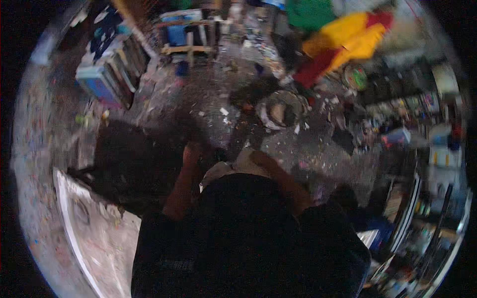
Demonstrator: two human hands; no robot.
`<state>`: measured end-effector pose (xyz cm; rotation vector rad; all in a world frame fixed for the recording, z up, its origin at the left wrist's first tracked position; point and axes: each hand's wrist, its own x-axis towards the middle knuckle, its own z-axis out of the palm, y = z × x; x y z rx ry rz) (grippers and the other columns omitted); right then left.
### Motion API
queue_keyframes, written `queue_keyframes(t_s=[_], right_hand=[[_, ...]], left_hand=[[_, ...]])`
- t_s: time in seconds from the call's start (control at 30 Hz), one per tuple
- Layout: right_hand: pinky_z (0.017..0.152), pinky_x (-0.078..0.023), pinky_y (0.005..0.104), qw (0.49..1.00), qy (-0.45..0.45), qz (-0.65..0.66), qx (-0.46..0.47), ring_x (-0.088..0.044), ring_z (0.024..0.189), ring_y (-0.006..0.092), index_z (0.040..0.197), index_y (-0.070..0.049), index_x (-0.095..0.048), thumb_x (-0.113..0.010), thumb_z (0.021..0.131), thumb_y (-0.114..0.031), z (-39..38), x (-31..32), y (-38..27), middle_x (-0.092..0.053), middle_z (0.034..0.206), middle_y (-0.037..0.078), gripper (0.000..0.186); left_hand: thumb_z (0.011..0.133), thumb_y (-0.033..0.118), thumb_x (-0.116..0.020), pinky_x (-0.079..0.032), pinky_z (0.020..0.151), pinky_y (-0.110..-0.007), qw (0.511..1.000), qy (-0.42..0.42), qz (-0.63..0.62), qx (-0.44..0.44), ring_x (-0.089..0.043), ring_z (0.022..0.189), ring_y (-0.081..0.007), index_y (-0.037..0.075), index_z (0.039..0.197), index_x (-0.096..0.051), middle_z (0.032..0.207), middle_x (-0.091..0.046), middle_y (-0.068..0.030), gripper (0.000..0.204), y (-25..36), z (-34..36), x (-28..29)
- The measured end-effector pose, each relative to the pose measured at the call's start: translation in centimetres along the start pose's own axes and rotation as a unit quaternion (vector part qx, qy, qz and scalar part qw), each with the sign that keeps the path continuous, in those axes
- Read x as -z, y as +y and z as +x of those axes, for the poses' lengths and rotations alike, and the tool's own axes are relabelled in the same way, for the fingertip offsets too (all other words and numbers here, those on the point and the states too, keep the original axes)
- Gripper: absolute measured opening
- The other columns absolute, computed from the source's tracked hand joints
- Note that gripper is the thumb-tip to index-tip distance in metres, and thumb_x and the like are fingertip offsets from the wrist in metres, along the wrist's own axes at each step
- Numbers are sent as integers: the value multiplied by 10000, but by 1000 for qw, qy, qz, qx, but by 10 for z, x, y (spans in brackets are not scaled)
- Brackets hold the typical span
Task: The person performs screen printing by placing a wooden frame onto a long printing table, applying pressure with their hands to the mesh, and moving the frame along the table.
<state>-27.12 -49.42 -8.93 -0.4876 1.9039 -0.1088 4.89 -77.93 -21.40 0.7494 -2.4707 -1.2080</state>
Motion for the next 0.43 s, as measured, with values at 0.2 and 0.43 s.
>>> queue_keyframes(t_s=[0.2, 0.43], right_hand=[[1083, -408, 549, 976, -193, -88, -58, -386, 1415, 364, 1553, -140, -297, -710, 834, -599, 44, 51, -171, -325, 1569, 188, 947], [1050, -416, 632, 890, -290, -351, -18, -312, 1473, 370, 1617, -236, -72, -786, 767, -623, 183, 109, -344, -145, 1670, 114, 1176]], left_hand=[[929, 192, -552, -529, 725, -490, 983, 157, 57, 72, -662, 874, -420, 26, 982, -680, 949, -676, -216, 217, -3, -4, 55], [1007, 395, -513, -213, 1240, -400, 853, 263, -21, 450, -274, 1504, -270, 204, 1578, -319, 1613, -301, -184, 632, 11, -38, -50]])
